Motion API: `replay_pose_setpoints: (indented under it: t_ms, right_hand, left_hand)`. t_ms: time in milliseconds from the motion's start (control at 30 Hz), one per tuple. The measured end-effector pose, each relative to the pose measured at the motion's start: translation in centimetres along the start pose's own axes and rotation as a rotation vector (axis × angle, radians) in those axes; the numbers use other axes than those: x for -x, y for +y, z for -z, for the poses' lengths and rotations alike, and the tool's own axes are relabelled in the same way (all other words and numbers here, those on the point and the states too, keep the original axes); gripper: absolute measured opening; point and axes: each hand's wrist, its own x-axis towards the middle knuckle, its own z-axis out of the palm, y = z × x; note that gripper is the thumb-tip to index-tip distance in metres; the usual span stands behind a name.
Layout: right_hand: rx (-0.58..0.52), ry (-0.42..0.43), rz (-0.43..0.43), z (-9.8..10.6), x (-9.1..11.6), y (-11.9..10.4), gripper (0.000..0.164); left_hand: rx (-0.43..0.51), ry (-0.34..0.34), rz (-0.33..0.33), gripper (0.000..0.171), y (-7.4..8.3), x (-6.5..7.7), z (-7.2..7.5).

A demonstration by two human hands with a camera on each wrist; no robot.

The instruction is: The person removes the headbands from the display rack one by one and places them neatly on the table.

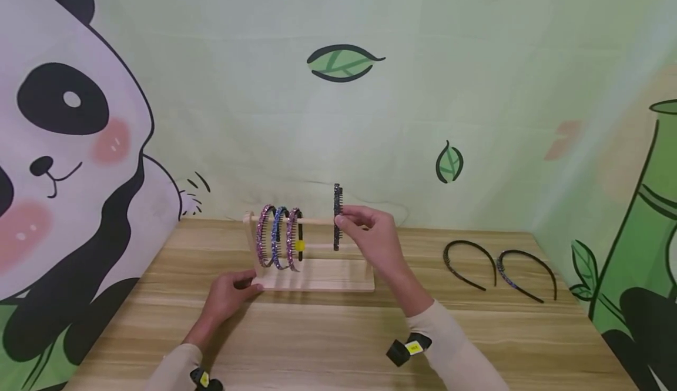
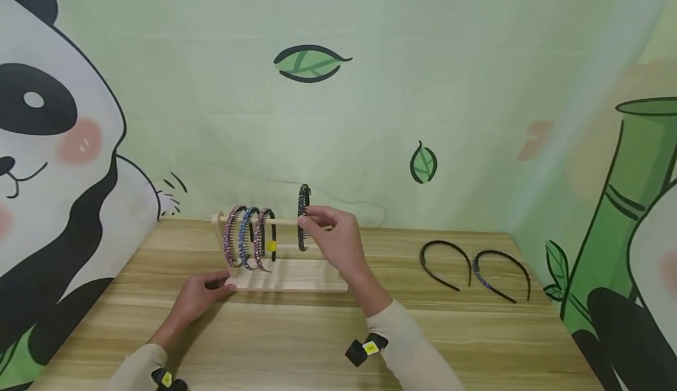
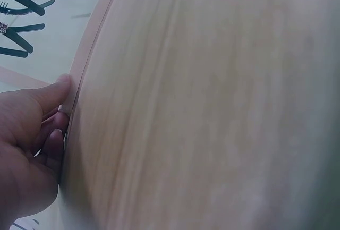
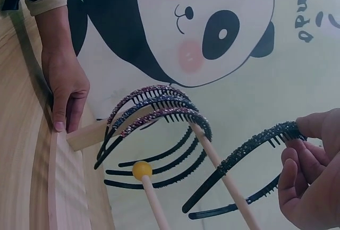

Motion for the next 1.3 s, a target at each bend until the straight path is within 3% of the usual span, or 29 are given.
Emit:
replay_pose_setpoints:
  t_ms: [767, 1300]
  right_hand:
    - [-0.011, 0.076, -0.047, 4.1, 0.2, 0.1, 0.029]
    - [0.083, 0.197, -0.009, 5.9, 0.4, 1.5, 0.030]
  left_hand:
    - [-0.004, 0.003, 0.004, 0.045, 0.3, 0.2, 0.1]
    - [-0.012, -0.010, -0.018, 0.045, 0.1, 0.1, 0.1]
